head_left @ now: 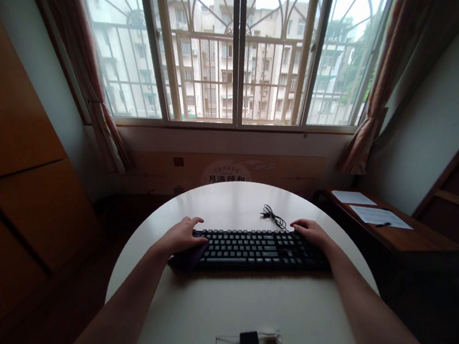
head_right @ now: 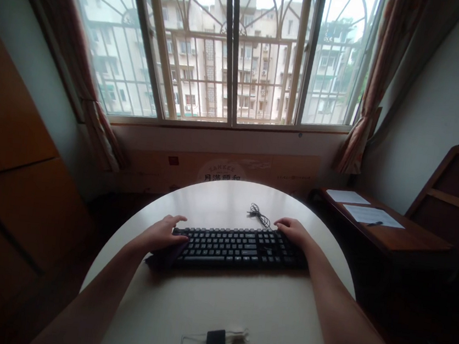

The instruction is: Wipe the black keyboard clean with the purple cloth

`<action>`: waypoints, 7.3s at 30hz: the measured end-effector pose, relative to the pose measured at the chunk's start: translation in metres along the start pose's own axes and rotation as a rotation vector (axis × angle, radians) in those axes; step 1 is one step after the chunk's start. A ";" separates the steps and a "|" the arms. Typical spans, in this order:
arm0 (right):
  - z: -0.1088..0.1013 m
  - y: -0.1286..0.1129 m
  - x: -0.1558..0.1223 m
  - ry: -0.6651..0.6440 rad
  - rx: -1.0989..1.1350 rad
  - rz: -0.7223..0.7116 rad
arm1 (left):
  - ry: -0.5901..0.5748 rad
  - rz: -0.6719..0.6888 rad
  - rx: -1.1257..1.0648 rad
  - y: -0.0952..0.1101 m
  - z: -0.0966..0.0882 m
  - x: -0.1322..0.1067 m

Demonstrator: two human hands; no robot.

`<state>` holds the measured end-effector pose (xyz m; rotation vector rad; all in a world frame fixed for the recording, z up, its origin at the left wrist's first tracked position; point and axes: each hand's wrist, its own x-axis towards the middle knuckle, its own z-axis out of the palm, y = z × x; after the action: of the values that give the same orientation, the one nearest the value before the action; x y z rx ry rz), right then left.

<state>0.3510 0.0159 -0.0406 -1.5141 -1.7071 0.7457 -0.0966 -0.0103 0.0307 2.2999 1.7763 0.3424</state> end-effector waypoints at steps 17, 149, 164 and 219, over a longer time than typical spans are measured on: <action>0.001 -0.002 0.000 0.004 0.004 0.000 | -0.206 -0.086 -0.078 -0.007 0.006 0.009; 0.002 -0.002 0.001 -0.023 -0.056 -0.012 | -0.142 -0.146 0.161 0.019 0.006 0.000; 0.001 -0.006 -0.001 -0.020 -0.068 -0.012 | 0.004 -0.100 0.444 0.062 0.004 -0.018; 0.001 -0.010 -0.003 -0.019 -0.073 -0.006 | -0.091 0.096 0.036 0.027 0.023 0.010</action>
<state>0.3445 0.0119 -0.0341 -1.5550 -1.7694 0.7033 -0.0626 -0.0079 0.0180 2.3908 1.6461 0.2201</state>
